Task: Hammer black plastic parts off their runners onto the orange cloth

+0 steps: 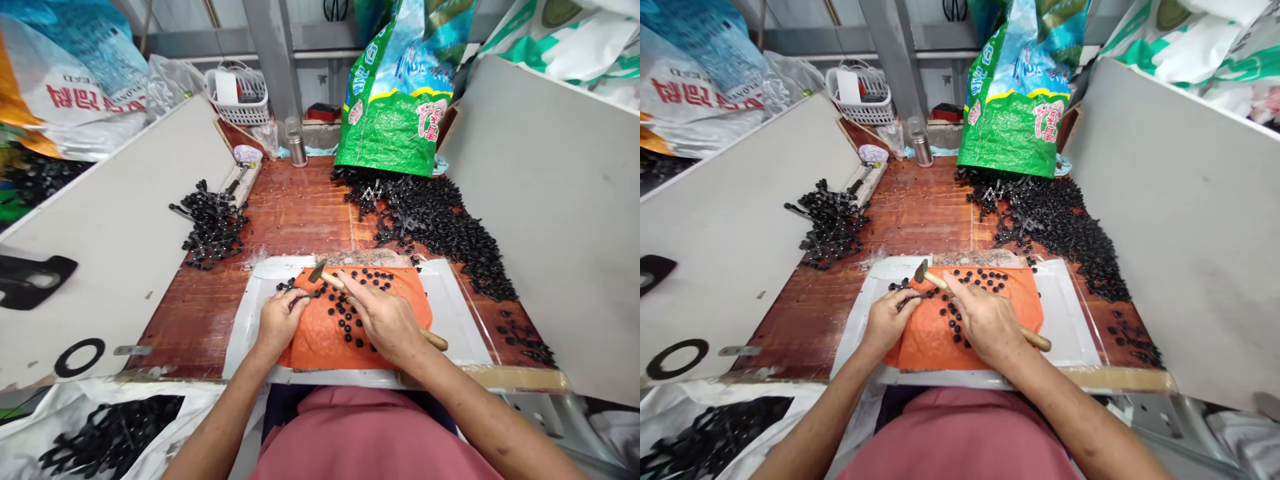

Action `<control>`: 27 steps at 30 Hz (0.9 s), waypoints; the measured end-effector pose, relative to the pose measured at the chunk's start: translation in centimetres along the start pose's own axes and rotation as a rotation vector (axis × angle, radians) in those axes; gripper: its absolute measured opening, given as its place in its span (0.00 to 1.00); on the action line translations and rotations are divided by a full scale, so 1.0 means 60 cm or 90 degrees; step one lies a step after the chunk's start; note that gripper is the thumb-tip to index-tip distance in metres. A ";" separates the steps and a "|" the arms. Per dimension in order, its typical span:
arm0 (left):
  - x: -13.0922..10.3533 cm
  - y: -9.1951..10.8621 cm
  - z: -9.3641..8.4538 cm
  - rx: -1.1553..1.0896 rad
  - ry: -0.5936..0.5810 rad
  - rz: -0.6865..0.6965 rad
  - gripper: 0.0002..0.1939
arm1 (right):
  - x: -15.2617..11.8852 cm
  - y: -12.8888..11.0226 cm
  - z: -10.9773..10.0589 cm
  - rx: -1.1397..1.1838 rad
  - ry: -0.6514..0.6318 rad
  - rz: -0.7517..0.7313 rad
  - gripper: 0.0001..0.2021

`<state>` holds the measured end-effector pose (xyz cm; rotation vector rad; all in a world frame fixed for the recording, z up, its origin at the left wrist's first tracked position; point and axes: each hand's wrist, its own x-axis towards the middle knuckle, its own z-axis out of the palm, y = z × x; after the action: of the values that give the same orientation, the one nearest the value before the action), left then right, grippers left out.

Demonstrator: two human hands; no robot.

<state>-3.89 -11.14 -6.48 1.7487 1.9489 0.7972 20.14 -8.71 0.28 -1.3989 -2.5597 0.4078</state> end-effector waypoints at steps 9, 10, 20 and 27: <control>-0.001 -0.004 0.005 -0.003 0.008 0.010 0.09 | 0.004 -0.004 0.014 -0.076 -0.078 0.013 0.28; -0.001 -0.004 0.004 -0.004 0.007 0.011 0.09 | 0.006 -0.005 0.013 -0.072 -0.091 0.021 0.28; 0.068 0.001 -0.084 -0.162 -0.224 0.034 0.16 | -0.058 0.108 -0.045 0.198 0.144 0.218 0.25; 0.185 0.051 -0.266 0.289 0.206 0.014 0.30 | -0.191 0.230 0.007 0.225 0.150 0.387 0.28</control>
<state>-13.29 -2.37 8.43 1.9914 2.4861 0.7202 37.02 -11.34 -5.14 -1.9134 -1.7336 0.6947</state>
